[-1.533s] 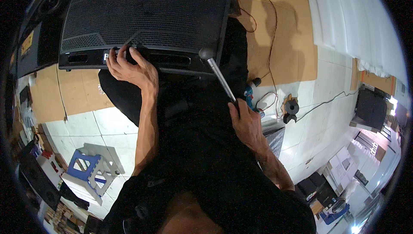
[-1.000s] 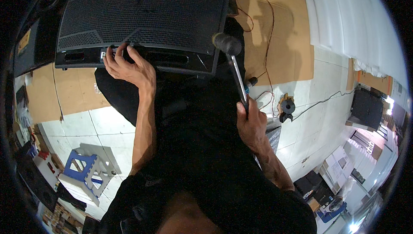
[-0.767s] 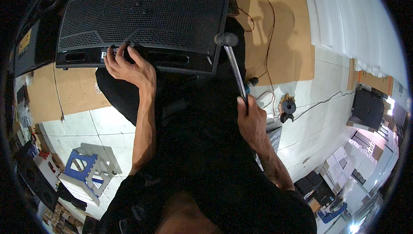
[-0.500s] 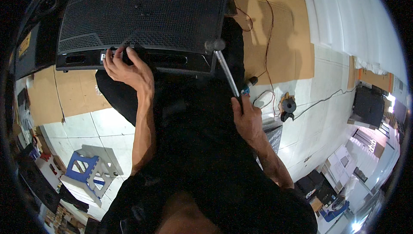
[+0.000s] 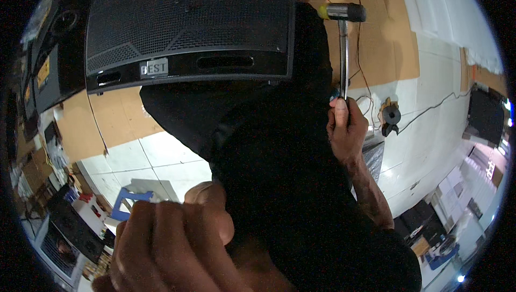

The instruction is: The person assembles a speaker by attaching a grille to the speaker box. They use a cordless drill to secure screws and a hammer to tap the grille into place, ensuring it is firmly attached.

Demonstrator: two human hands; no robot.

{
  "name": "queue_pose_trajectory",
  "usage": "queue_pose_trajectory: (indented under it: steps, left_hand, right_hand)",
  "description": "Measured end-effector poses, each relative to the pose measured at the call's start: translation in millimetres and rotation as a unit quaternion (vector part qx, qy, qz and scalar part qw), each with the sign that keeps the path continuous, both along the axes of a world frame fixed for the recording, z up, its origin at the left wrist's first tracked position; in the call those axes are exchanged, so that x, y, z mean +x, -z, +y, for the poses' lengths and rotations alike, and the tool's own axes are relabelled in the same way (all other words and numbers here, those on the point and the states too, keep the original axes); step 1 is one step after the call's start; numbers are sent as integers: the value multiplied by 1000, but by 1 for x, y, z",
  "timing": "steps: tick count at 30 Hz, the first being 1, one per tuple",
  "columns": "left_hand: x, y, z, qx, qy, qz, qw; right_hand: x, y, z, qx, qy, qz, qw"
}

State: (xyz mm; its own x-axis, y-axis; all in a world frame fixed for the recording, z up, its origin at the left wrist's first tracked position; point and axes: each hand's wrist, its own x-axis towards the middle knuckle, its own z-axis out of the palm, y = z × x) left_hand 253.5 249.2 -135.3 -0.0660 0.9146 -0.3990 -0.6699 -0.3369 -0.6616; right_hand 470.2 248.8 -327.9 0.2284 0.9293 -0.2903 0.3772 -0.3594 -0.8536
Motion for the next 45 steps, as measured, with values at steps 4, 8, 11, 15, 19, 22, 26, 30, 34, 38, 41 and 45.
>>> queue_pose_trajectory:
  steps: [4,8,11,15,19,22,26,30,34,38,41,45]
  left_hand:
    - [15,51,1,40,74,546,833]
    - [16,37,7,161,125,524,827]
    - [32,43,-1,242,167,515,805]
    - [28,56,2,294,189,537,768]
    - [22,61,8,296,185,592,726]
    - [27,68,14,333,202,624,677]
    - [27,82,24,378,188,696,581]
    - [7,114,59,304,82,876,366]
    - [-35,194,116,21,-34,998,39]
    - [-78,235,159,-134,-55,975,-169]
    - [-90,246,171,-112,-34,963,-241]
    - [-98,256,177,-89,-34,966,-241]
  right_hand:
    - [-4,13,-6,-10,23,11,1000]
    - [-8,3,10,-13,10,6,1000]
    - [2,11,2,2,32,8,999]
    - [-3,12,-1,-13,53,26,998]
    - [-10,13,10,-29,27,33,999]
    - [-4,16,6,-25,30,42,998]
    - [-4,16,3,-36,51,29,998]
    - [-5,12,6,-55,91,36,994]
    - [2,20,5,-40,87,55,994]
    - [3,19,6,-60,120,84,987]
    - [11,24,5,-48,108,102,988]
    - [16,27,6,-44,123,109,985]
